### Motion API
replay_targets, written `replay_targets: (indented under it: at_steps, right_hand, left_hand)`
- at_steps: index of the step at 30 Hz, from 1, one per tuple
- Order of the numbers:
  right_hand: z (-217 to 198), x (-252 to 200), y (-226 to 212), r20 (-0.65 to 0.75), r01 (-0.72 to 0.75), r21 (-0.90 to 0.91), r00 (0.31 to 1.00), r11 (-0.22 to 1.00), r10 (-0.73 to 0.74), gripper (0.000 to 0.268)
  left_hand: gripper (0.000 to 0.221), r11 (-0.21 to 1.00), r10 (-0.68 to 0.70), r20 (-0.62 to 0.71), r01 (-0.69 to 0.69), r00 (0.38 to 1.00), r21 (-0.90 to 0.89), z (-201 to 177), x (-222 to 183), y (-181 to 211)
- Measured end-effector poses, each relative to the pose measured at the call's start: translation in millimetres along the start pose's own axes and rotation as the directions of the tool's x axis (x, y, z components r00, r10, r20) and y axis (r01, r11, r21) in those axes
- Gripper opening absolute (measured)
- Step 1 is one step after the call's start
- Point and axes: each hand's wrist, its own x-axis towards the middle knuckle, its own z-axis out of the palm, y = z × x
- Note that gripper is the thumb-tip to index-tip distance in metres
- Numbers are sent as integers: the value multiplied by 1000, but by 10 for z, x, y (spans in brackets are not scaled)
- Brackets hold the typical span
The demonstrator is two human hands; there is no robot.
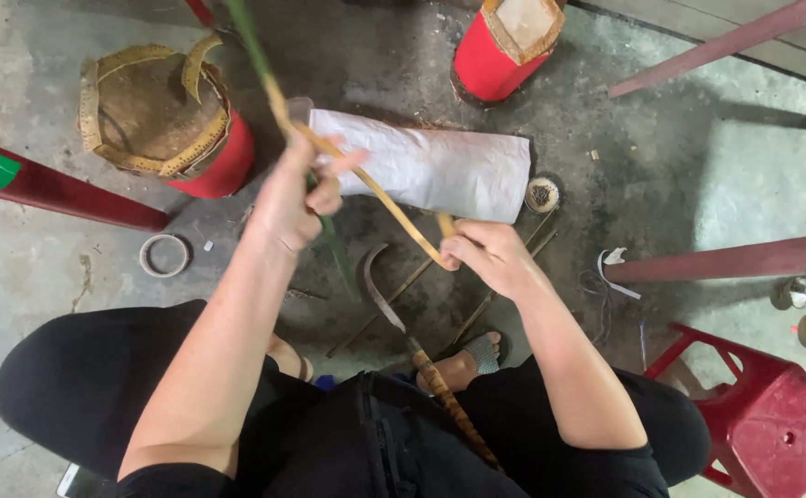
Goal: The person is using a large curved knife to shave thin layers off bamboo strips to make them more flexible.
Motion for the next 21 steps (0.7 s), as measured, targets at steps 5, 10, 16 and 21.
replay_targets:
  at_steps: [5, 10, 16, 21]
  right_hand:
    - [263, 48, 186, -38, -224, 33, 973, 974, 226, 32]
    - [453, 74, 395, -88, -284, 101, 952, 954, 293, 32]
    - [661, 219, 370, -152, -258, 405, 927, 877, 343, 32]
    - [790, 224, 369, -186, -220, 502, 917, 837, 353, 31]
  left_hand:
    - [32, 979, -41, 117, 16, 992, 201, 145, -88, -412]
    - [69, 946, 16, 230, -89, 973, 311, 208, -159, -479]
    - [73, 878, 207, 410, -354, 888, 323, 194, -134, -780]
    - [71, 819, 280, 423, -444, 862, 362, 185, -134, -702]
